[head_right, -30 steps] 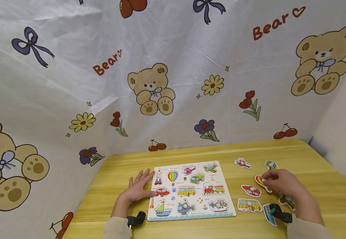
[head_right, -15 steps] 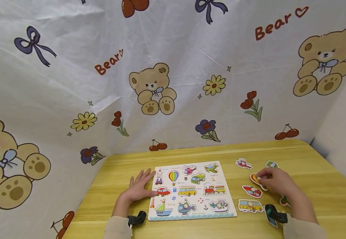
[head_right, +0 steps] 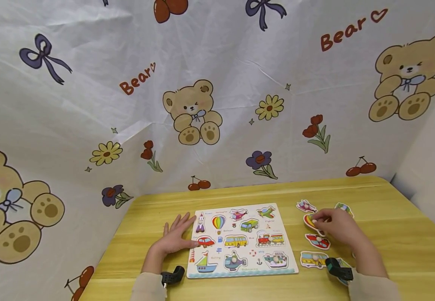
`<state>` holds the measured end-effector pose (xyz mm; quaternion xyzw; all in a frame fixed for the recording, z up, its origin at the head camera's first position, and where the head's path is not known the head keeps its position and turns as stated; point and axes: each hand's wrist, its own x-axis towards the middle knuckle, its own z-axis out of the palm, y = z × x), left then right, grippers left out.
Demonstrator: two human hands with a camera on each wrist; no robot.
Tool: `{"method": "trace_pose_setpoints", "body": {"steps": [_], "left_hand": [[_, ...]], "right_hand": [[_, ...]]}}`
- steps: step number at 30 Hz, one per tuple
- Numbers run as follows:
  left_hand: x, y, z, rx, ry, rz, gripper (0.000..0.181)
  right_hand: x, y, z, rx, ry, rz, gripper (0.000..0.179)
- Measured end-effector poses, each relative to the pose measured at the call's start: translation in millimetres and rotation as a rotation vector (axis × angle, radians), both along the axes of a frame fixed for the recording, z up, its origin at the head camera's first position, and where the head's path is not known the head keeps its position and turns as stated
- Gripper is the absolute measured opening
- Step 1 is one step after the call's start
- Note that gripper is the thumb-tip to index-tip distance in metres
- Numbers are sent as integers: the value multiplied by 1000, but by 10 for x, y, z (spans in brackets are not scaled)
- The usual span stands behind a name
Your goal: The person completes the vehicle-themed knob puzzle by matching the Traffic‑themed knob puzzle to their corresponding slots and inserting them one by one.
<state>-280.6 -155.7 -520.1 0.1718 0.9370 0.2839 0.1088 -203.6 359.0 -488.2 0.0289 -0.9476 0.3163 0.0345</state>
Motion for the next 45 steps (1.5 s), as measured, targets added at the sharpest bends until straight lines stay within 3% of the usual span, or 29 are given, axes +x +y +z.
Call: {"method": "trace_pose_setpoints", "body": {"steps": [14, 22, 35, 45], "left_hand": [[37, -6, 40, 33, -8, 8, 94], [32, 12, 13, 33, -10, -7, 94], [16, -6, 50, 20, -11, -10, 96], [11, -12, 33, 10, -1, -17, 95]], "right_hand": [[-38, -406, 107, -127, -18, 1, 20], [-80, -571, 140, -86, 23, 16, 12], [-339, -1265, 154, -85, 42, 146, 5], [-523, -1844, 210, -119, 0, 169, 4]]}}
